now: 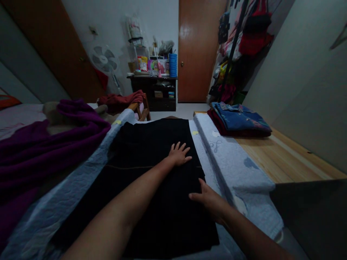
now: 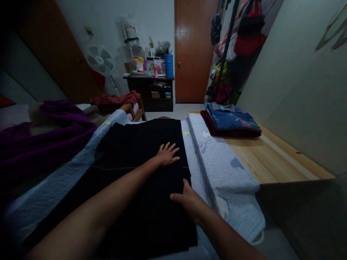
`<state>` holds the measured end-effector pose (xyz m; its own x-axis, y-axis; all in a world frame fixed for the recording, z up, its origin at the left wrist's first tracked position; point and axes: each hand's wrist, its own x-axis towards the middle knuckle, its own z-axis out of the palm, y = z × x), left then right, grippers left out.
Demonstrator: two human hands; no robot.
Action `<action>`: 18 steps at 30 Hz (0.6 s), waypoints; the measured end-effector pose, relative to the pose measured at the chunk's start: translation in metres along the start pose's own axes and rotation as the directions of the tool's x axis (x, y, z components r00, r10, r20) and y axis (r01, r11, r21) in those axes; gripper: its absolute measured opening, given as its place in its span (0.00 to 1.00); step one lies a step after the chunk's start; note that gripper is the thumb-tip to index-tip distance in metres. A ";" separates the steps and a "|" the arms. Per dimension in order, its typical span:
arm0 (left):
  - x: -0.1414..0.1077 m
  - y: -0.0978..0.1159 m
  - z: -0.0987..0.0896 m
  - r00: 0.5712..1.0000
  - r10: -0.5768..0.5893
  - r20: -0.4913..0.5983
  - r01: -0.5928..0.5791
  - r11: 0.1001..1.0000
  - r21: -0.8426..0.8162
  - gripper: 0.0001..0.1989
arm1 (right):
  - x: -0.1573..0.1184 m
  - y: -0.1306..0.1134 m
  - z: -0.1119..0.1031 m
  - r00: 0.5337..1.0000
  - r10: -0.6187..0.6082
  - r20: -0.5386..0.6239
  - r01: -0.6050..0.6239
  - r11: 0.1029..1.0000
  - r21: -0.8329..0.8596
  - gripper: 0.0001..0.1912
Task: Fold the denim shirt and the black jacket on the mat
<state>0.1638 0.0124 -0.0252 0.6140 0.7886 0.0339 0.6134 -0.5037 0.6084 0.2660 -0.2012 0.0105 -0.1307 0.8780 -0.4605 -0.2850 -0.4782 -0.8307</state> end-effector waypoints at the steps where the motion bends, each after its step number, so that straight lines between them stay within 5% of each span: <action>1: -0.001 -0.002 0.003 1.000 0.023 -0.001 -0.023 0.999 0.039 0.25 | -0.001 0.001 -0.005 0.999 -0.029 -0.016 0.026 0.993 -0.114 0.40; 3: -0.003 -0.006 0.007 0.998 0.058 -0.013 -0.057 0.995 0.085 0.26 | 0.000 -0.003 -0.015 0.990 -0.131 -0.046 0.102 0.909 -0.404 0.42; 6: -0.004 -0.007 0.006 0.994 0.098 -0.054 -0.091 0.989 0.120 0.26 | 0.007 -0.025 -0.027 0.944 -0.327 -0.047 0.181 0.631 -0.755 0.31; 9: -0.001 -0.007 0.004 0.990 0.120 -0.076 -0.096 0.960 0.264 0.25 | 0.027 -0.052 -0.029 0.859 -0.512 0.018 0.246 0.381 -0.892 0.16; 11: 0.003 -0.007 0.004 0.987 0.110 -0.116 -0.055 0.914 0.402 0.25 | 0.051 -0.066 -0.023 0.807 -0.588 0.056 0.262 0.271 -0.927 0.16; 15: 0.009 -0.010 0.003 0.986 0.076 -0.148 0.013 0.854 0.520 0.24 | 0.113 -0.077 -0.006 0.734 -0.668 0.121 0.299 0.158 -0.941 0.23; 18: 0.013 -0.017 -0.001 0.996 0.050 -0.071 -0.008 0.867 0.499 0.24 | 0.151 -0.069 -0.001 0.696 -0.718 0.004 0.190 0.179 -0.965 0.27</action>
<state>0.1606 0.0313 -0.0347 0.6073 0.7852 0.1208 0.7742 -0.6190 0.1317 0.2668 -0.0357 -0.0018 0.1095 0.9546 0.2769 0.8409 0.0596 -0.5380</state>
